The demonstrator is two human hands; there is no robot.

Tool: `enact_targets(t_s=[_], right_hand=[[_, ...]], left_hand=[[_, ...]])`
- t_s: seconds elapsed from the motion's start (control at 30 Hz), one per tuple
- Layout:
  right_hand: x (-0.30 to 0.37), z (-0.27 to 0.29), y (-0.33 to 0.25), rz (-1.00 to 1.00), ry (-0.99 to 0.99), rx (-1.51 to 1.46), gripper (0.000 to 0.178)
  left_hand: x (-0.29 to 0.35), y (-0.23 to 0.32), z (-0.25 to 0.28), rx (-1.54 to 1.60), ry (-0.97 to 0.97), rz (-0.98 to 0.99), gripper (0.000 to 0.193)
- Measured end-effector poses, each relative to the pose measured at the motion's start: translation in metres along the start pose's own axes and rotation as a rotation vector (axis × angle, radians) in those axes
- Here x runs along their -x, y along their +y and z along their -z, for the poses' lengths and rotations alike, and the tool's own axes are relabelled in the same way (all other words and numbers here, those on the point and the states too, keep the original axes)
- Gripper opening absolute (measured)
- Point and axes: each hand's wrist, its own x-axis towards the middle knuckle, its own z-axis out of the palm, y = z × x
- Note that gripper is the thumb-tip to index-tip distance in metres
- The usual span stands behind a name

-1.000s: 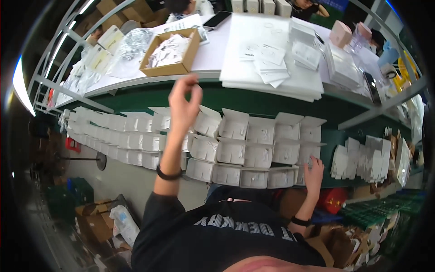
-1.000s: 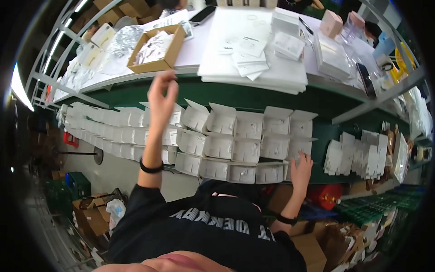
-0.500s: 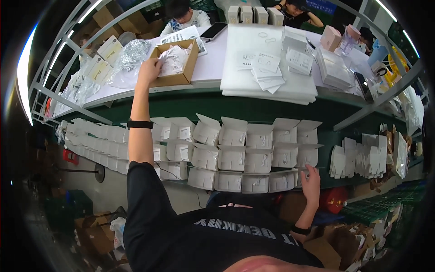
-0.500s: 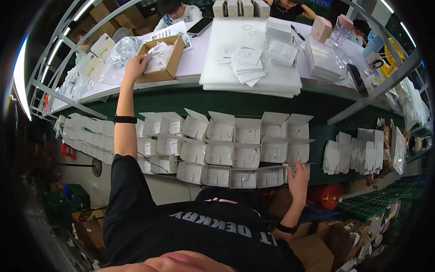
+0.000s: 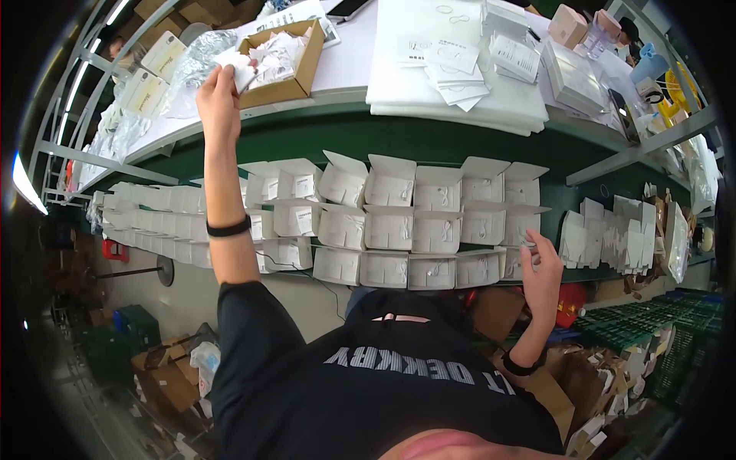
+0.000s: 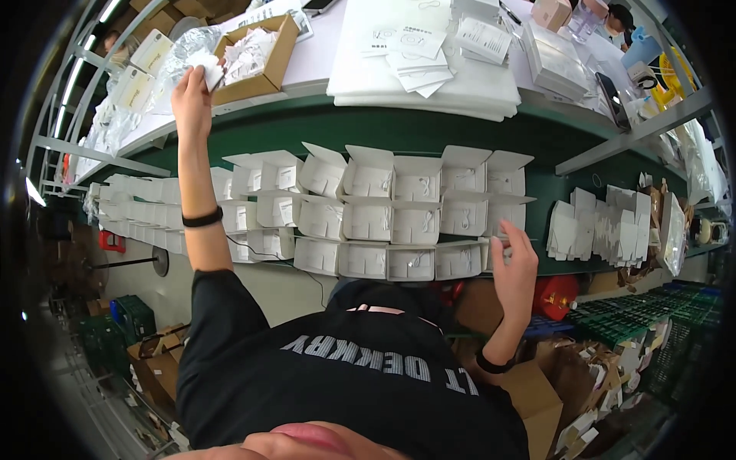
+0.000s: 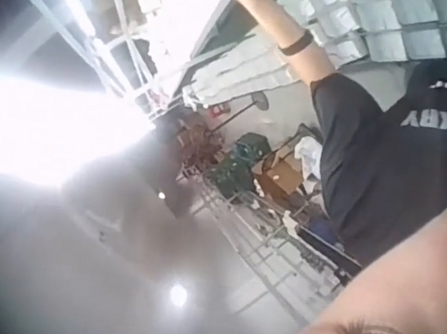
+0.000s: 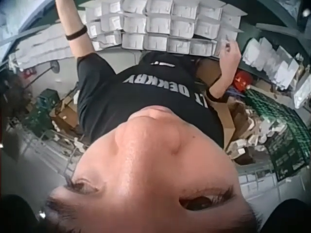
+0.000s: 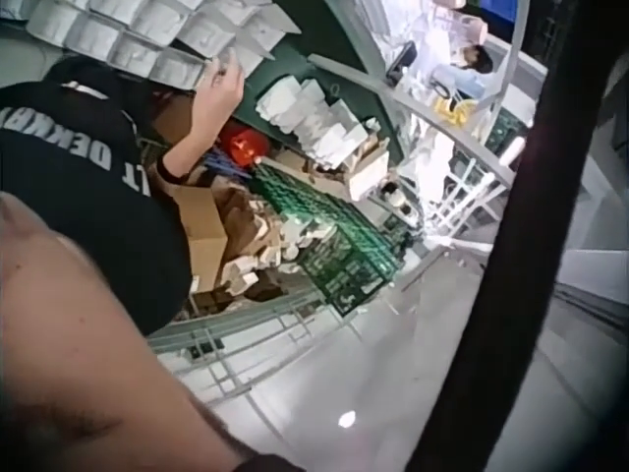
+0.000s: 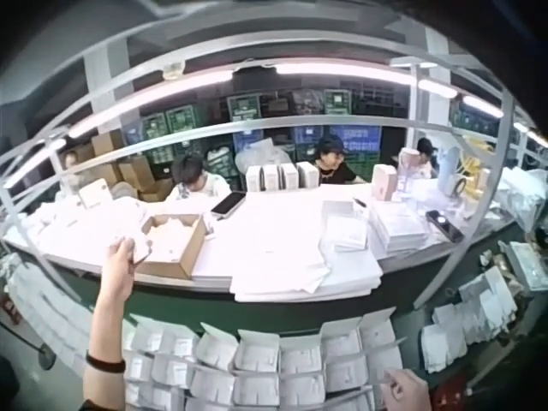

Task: The person places white cables into boxes, then inserts instruction manuals into the boxes. Finally, the person closes the lids of the boxes and stacks them on the table.

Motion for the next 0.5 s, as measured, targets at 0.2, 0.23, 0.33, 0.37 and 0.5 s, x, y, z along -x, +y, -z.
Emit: enact_targets(t_s=[0.2, 0.23, 0.33, 0.37, 0.5], right_hand=[[0.009, -0.071, -0.092, 0.124, -0.219, -0.503, 0.028], [0.011, -0.091, -0.1, 0.067, -0.254, -0.579, 0.025], [0.006, -0.132, -0.116, -0.026, -0.558, -0.386, 0.02], [0.004, -0.146, -0.117, -0.043, -0.556, -0.376, 0.02], [0.011, -0.206, -0.124, -0.282, -0.661, -0.391, 0.012]], left_hand=[[0.259, 0.008, -0.059, 0.323, -0.537, 0.678, 0.032], [0.295, -0.002, -0.07, 0.491, -0.644, 0.825, 0.029], [0.35, -0.031, -0.064, 0.492, -0.727, 0.935, 0.028], [0.355, -0.043, -0.059, 0.461, -0.727, 0.894, 0.028], [0.366, -0.075, -0.021, 0.454, -0.67, 0.865, 0.03]])
